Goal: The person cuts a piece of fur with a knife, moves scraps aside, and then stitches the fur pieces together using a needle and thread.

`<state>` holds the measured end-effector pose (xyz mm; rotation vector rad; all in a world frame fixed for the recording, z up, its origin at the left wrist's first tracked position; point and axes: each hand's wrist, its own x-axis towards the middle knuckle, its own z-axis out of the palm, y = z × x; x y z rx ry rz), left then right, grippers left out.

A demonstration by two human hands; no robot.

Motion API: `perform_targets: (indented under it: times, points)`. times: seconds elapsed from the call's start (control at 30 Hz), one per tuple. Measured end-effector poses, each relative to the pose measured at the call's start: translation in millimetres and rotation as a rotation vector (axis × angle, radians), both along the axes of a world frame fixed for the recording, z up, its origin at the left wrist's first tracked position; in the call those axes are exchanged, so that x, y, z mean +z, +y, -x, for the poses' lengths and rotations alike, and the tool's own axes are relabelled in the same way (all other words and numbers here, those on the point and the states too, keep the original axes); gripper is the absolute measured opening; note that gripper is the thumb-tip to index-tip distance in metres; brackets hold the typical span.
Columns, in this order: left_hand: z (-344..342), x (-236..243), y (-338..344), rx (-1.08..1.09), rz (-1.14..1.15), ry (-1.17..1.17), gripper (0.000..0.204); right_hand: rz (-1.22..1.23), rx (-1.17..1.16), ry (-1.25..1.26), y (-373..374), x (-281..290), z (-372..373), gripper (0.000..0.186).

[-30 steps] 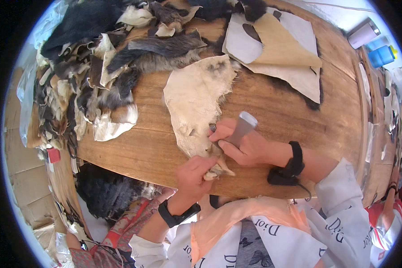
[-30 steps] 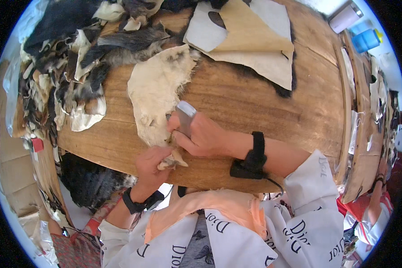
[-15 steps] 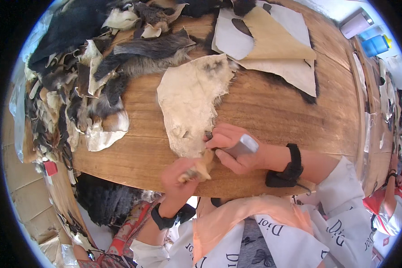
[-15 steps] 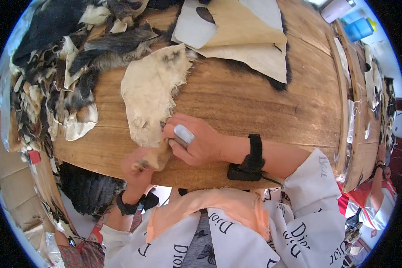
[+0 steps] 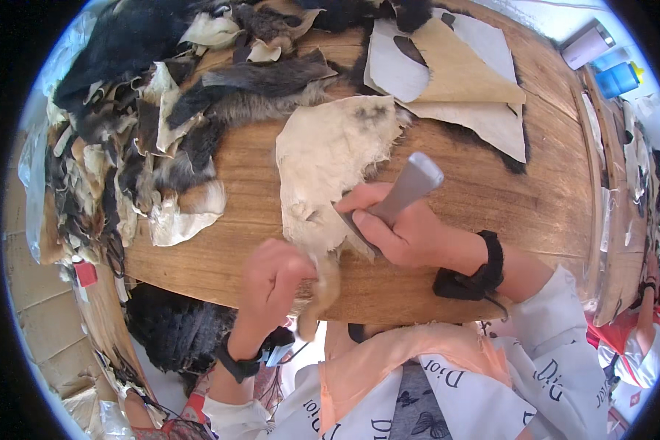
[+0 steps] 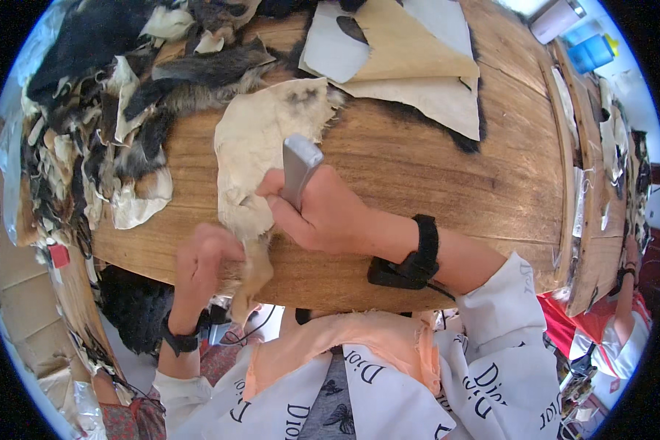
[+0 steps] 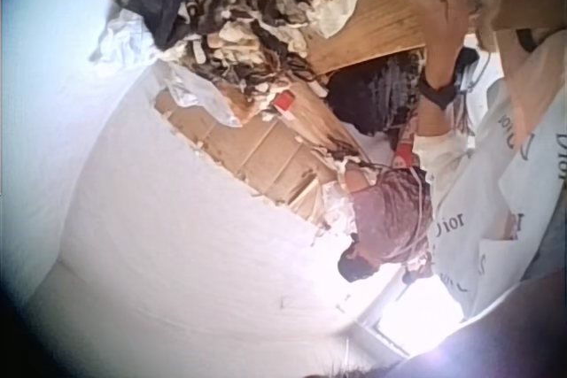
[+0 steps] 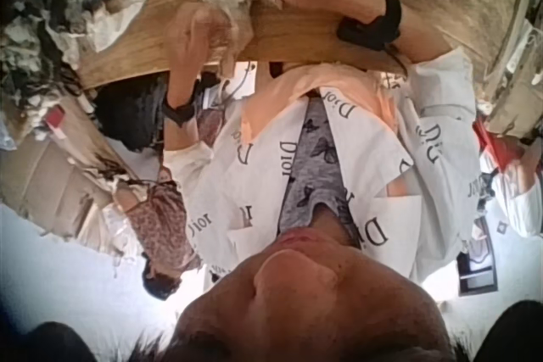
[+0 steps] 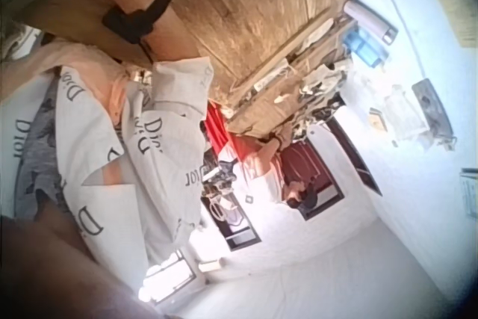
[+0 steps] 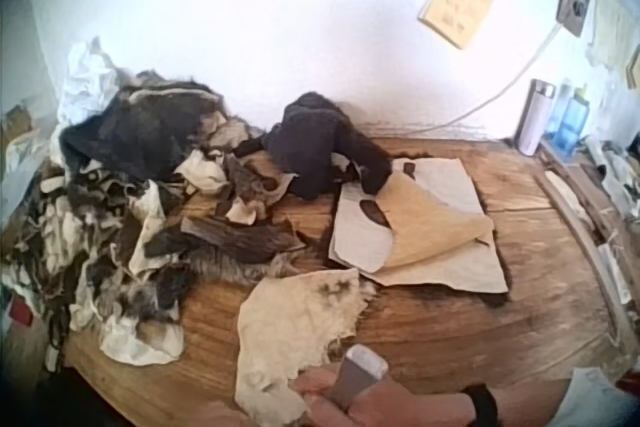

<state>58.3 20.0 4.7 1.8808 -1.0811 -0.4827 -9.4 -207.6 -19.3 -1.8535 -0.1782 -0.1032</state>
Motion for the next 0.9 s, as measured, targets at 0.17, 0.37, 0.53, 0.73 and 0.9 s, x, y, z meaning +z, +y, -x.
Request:
perform_targets:
  times: [0.17,0.37,0.53,0.73,0.9]
  points:
    - [12.9,-3.9,-32.6,0.223,-0.161,-0.381,0.035,-0.007,-0.097,-0.094,12.7,-9.3,-8.9,0.016]
    - [30.3,-4.1,-46.2,0.185,-0.393,-0.675,0.043,0.028,-0.130,-0.011,14.6,-18.3,-11.2,0.015]
    - [30.2,-19.1,-43.3,0.114,-0.411,-0.856,0.031,0.109,-0.189,-0.124,21.9,-19.9,-15.2,0.014]
    - [11.6,-20.7,-41.9,0.022,-0.256,-0.641,0.020,0.175,-0.266,-0.141,30.1,-14.5,-7.4,0.009]
    - [-4.2,-23.2,-39.8,0.217,-0.030,-0.205,0.013,0.215,-0.226,-0.318,31.5,-14.7,-2.9,0.008]
